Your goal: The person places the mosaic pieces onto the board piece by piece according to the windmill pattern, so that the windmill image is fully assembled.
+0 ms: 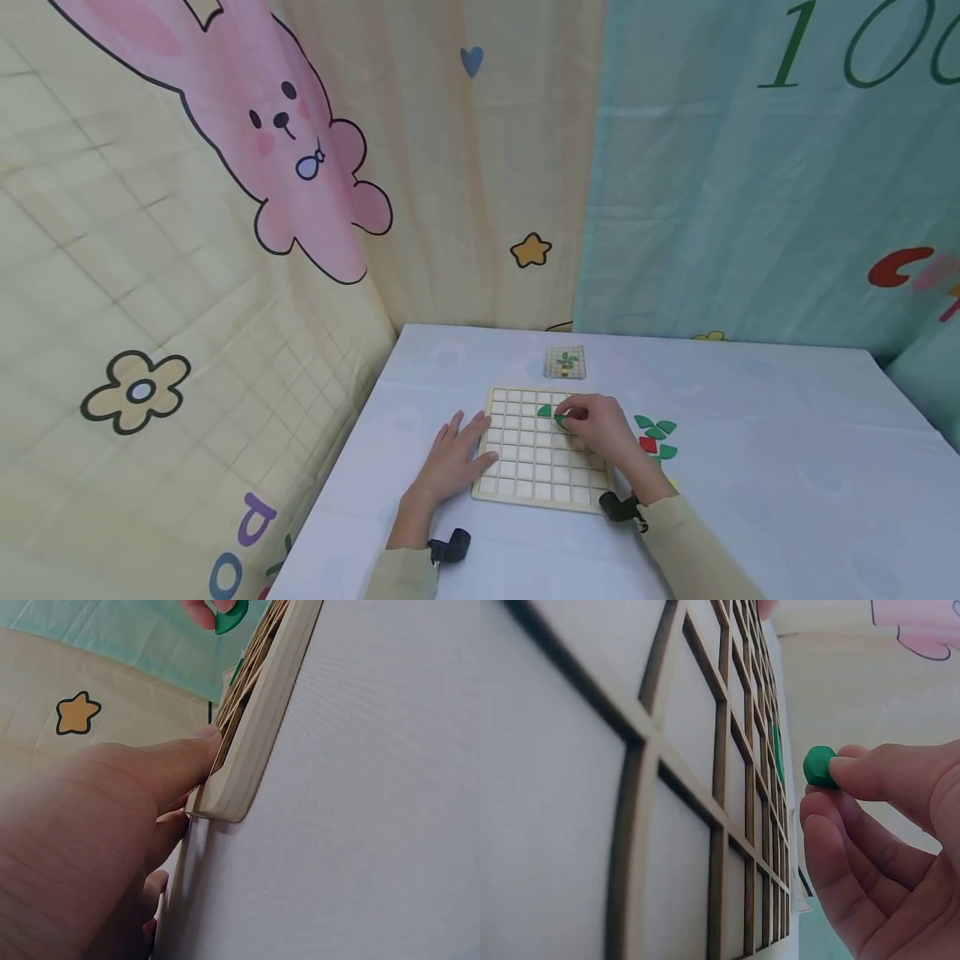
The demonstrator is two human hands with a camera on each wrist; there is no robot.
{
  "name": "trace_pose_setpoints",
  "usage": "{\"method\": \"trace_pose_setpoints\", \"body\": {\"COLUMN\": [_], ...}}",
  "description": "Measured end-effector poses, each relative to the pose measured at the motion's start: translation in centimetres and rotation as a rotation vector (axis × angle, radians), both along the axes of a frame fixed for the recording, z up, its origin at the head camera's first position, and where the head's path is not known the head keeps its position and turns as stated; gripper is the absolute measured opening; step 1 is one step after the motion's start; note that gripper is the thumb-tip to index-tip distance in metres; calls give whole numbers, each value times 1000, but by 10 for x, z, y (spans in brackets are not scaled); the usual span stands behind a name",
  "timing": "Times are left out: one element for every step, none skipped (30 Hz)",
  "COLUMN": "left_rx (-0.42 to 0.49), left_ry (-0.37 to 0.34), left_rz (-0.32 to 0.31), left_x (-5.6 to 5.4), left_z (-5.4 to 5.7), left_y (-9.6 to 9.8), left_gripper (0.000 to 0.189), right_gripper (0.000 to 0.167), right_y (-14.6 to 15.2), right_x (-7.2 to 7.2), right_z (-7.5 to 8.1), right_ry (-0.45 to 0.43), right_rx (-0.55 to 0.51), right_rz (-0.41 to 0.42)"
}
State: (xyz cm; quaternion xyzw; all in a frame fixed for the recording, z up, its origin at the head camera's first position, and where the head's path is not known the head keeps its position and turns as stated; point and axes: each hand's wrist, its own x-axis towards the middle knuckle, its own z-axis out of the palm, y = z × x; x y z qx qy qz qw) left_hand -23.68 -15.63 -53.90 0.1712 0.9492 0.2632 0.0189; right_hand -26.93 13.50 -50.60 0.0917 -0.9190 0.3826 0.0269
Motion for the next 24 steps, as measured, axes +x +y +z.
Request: {"method": "trace_pose_setpoints", "body": {"left_rx": [-2, -6, -4, -8, -9, -10, -7, -4, -2, -6, -3, 0, 2, 2, 0, -1, 0, -3, -4, -5, -6, -5, -4, -5], "left_ry": [-2, -6, -7, -10, -12, -13, -12, -8, -7, -9, -6, -2, 1, 3, 2, 1, 0, 0, -2, -3, -3, -3, -4, -3], "left_rz": [0, 1, -1, 1, 3, 4, 4, 3, 1, 2, 0, -1, -1, -1, 0, 2, 3, 5, 6, 7, 6, 6, 5, 4], "left_x": [0, 0, 0, 1, 1, 1, 1, 1, 1, 1, 1, 0, 0, 0, -1, -1, -1, -1, -1, -1, -1, 0, 0, 0], "left_z": [0, 1, 1, 1, 1, 2, 2, 1, 1, 0, 0, 0, 0, -1, -1, 0, 0, 0, 0, 1, 1, 1, 1, 1], "left_y": [0, 0, 0, 0, 0, 0, 0, 0, 0, 1, 1, 1, 1, 1, 1, 1, 1, 2, 2, 2, 2, 2, 2, 2], "left_gripper": [69, 69, 70, 70, 70, 70, 70, 70, 70, 70, 70, 69, 69, 69, 69, 69, 69, 69, 69, 69, 69, 69, 69, 69], "right_gripper": [15, 16, 16, 15, 15, 14, 13, 11, 10, 9, 9, 9, 9, 10, 10, 10, 10, 10, 10, 10, 10, 11, 11, 11], "right_y": [-1, -3, -4, -6, -7, -8, -10, -11, -13, -14, -14, -15, -16, -16, -16, -16, -16, -16, -16, -16, -17, -17, -17, -17], "right_x": [1, 1, 2, 2, 3, 3, 3, 3, 3, 3, 3, 2, 2, 2, 2, 1, 1, 0, 0, -1, -2, -2, -3, -3], "right_z": [0, 0, 0, 0, 0, 0, 0, 0, -1, -1, -1, -1, 0, -1, -1, -1, -2, -3, -4, -5, -6, -7, -8, -9], "right_ry": [0, 0, 3, 4, 10, 16, 22, 27, 34, 35, 38, 38, 37, 34, 25, 15, 7, -3, -12, -18, -22, -22, -22, -22], "right_rx": [-8, -16, -25, -36, -46, -55, -67, -78, -87, -99, -109, -119, -126, -130, -137, -143, -142, -142, -140, -136, -130, -123, -116, -112], "right_rz": [-9, -16, -16, -15, -15, -14, -12, -9, -5, -7, -7, -8, -8, -9, -9, -9, -9, -8, -6, -4, 2, 8, 12, 17]}}
